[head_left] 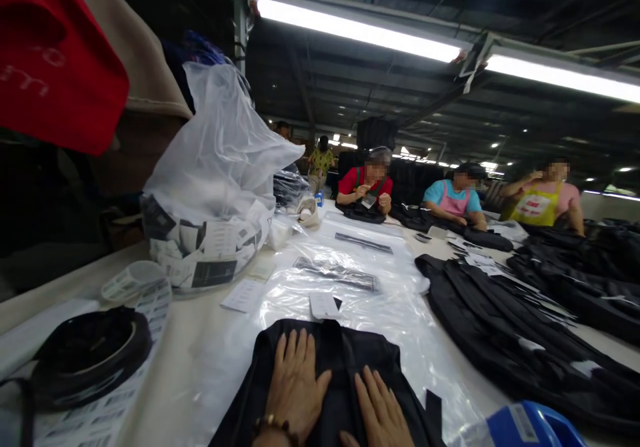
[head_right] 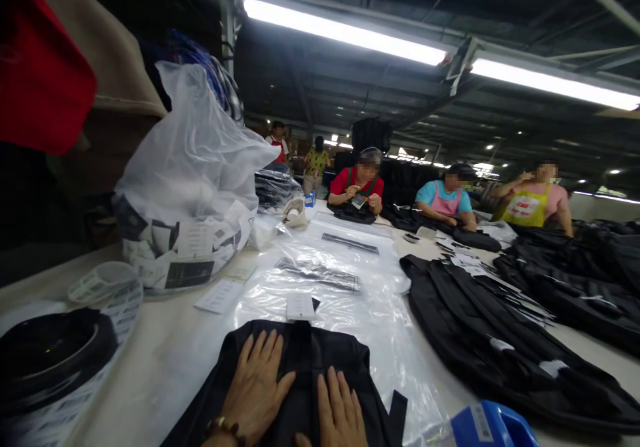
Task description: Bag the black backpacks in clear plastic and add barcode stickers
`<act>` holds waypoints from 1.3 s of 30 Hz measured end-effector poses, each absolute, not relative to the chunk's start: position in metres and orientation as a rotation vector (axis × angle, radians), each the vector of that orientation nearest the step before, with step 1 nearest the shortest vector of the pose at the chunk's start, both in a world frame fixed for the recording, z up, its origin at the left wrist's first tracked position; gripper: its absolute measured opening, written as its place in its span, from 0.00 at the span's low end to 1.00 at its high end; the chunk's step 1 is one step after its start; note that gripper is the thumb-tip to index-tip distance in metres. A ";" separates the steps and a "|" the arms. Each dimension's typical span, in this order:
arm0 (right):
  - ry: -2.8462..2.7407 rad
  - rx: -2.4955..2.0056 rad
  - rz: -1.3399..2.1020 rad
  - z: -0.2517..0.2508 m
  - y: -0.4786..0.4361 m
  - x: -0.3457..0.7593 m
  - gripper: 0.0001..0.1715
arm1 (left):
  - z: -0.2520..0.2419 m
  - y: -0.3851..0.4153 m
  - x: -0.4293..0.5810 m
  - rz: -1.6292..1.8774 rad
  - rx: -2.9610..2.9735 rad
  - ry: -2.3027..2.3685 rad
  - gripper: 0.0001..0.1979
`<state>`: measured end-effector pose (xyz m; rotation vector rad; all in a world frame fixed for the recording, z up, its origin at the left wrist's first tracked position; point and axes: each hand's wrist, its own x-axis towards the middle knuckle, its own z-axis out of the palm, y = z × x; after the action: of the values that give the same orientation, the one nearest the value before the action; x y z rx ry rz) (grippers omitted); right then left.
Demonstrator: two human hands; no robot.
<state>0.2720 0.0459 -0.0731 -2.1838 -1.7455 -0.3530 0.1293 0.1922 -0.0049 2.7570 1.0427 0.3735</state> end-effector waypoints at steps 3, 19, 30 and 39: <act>-1.557 -2.268 -0.239 -0.029 0.057 0.272 0.31 | -0.001 0.190 0.128 0.360 2.744 1.037 0.28; -0.752 -1.701 1.041 0.015 0.206 0.318 0.32 | -0.038 0.201 0.130 0.541 2.674 0.915 0.31; -0.382 -1.262 1.015 0.008 0.229 0.311 0.22 | -0.026 0.198 0.130 0.455 2.646 0.972 0.32; -0.355 -1.224 0.790 0.028 0.238 0.326 0.12 | -0.025 0.199 0.128 0.428 2.671 0.954 0.31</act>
<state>0.3256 0.2383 0.0279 -1.2237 -0.3549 0.7898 0.1283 0.1992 -0.0245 2.6710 0.9545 0.4282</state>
